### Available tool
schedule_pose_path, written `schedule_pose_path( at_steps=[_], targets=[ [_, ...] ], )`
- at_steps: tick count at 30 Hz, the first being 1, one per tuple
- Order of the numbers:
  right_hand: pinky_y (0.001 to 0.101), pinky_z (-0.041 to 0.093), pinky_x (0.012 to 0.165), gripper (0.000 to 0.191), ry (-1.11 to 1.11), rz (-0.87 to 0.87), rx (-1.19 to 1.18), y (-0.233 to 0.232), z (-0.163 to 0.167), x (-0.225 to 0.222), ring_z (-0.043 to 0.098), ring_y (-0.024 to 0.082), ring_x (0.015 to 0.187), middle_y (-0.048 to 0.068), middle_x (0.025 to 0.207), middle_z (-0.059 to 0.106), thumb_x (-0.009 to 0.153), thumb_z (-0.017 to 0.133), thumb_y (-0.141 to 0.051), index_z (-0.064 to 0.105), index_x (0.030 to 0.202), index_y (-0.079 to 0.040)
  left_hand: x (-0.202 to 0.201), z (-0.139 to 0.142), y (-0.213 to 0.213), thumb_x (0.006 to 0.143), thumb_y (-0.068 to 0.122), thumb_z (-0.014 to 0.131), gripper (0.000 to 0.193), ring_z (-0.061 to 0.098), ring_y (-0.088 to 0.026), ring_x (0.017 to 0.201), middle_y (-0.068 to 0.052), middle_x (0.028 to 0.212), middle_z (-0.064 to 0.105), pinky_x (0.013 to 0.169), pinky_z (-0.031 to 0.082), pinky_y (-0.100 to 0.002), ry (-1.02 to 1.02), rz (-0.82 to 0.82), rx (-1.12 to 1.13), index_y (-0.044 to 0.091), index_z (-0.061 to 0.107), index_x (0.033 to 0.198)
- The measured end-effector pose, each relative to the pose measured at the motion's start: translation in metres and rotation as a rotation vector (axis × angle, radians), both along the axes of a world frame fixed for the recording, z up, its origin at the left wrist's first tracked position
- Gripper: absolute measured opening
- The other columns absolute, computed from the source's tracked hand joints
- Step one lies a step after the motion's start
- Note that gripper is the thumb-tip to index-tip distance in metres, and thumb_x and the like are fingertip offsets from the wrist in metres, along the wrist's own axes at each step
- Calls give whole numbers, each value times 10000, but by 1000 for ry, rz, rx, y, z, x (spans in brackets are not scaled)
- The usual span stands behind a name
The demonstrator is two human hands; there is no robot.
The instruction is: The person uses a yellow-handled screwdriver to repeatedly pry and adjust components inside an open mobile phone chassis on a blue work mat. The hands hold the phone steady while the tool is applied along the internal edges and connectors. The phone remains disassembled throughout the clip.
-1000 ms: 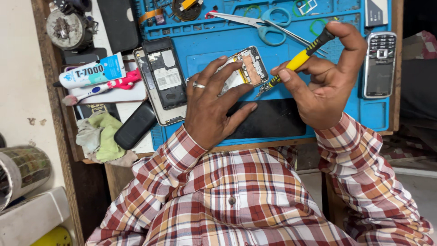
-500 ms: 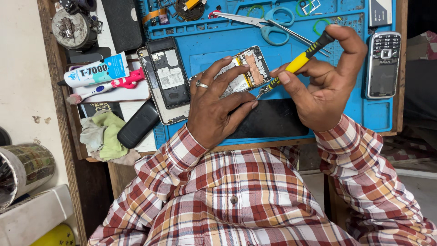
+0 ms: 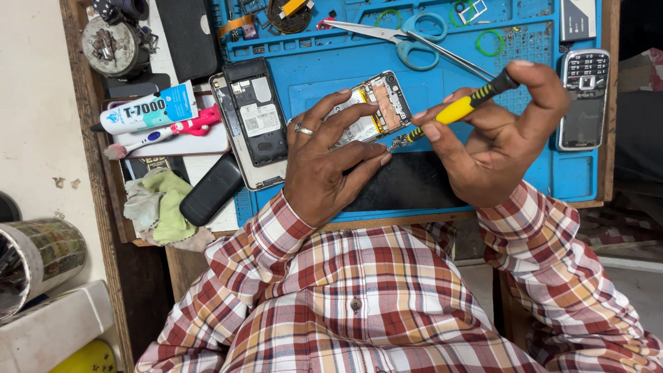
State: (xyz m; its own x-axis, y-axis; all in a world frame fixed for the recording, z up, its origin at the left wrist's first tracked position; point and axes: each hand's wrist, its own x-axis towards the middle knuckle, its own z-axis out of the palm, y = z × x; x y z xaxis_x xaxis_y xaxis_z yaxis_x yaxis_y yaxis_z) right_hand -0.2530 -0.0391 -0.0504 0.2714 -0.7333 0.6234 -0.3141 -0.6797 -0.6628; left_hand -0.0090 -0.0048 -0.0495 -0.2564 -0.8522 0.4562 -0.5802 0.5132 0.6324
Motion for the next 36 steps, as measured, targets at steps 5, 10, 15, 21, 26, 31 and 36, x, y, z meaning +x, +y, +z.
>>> schedule_pose_path(
  at_steps=[5, 10, 15, 21, 26, 31, 36],
  targets=[
    [342, 674, 871, 252, -42, -7, -9, 4, -10, 0, 687, 217, 1037, -11, 1492, 243, 1007, 821, 51, 585, 960, 127, 0, 2, 0, 894, 276, 877, 118, 458, -283, 1447, 20, 1397, 651, 1166, 325, -479, 18, 4, 4, 205, 814, 963],
    [360, 685, 816, 381, -56, -24, -151, -2, -14, -4, 715, 285, 1063, 23, 1523, 259, 982, 822, 61, 449, 906, 69, 2, 5, 0, 890, 254, 879, 105, 480, -266, 1429, 22, 1377, 666, 1169, 335, -447, 72, 6, 32, 201, 821, 959],
    [395, 658, 908, 307, -18, -17, -193, 1, -7, -8, 778, 285, 941, -19, 1564, 221, 1023, 784, 40, 482, 968, 52, 3, 7, 0, 850, 238, 902, 144, 515, -258, 1396, 12, 1334, 694, 1161, 373, -422, 160, -33, 46, 181, 822, 956],
    [389, 625, 932, 211, 32, -37, -159, 11, -1, -5, 778, 252, 852, -71, 1567, 180, 1049, 808, 21, 603, 1012, 55, 4, 7, 1, 841, 217, 908, 161, 525, -258, 1393, -2, 1314, 703, 1174, 404, -414, 205, -69, 63, 170, 818, 965],
    [367, 615, 892, 180, 54, -44, -181, 12, 1, -5, 739, 236, 835, -86, 1569, 170, 1038, 814, 30, 651, 963, 19, 4, 7, 1, 844, 213, 905, 163, 517, -261, 1395, -8, 1319, 698, 1178, 416, -412, 209, -83, 56, 161, 817, 971],
    [367, 635, 891, 216, 55, -66, -182, 10, 2, -3, 770, 242, 837, -99, 1576, 170, 1030, 837, 30, 651, 923, 56, 3, 6, 0, 851, 212, 903, 160, 519, -260, 1393, -8, 1320, 694, 1178, 432, -409, 218, -89, 55, 155, 817, 974],
    [360, 632, 909, 256, 65, -43, -236, 9, 7, 0, 728, 230, 836, -53, 1573, 283, 1024, 805, 27, 588, 1116, -71, 4, 6, -1, 856, 208, 897, 154, 514, -265, 1398, -3, 1317, 689, 1177, 431, -412, 214, -95, 55, 156, 811, 972]
  ],
)
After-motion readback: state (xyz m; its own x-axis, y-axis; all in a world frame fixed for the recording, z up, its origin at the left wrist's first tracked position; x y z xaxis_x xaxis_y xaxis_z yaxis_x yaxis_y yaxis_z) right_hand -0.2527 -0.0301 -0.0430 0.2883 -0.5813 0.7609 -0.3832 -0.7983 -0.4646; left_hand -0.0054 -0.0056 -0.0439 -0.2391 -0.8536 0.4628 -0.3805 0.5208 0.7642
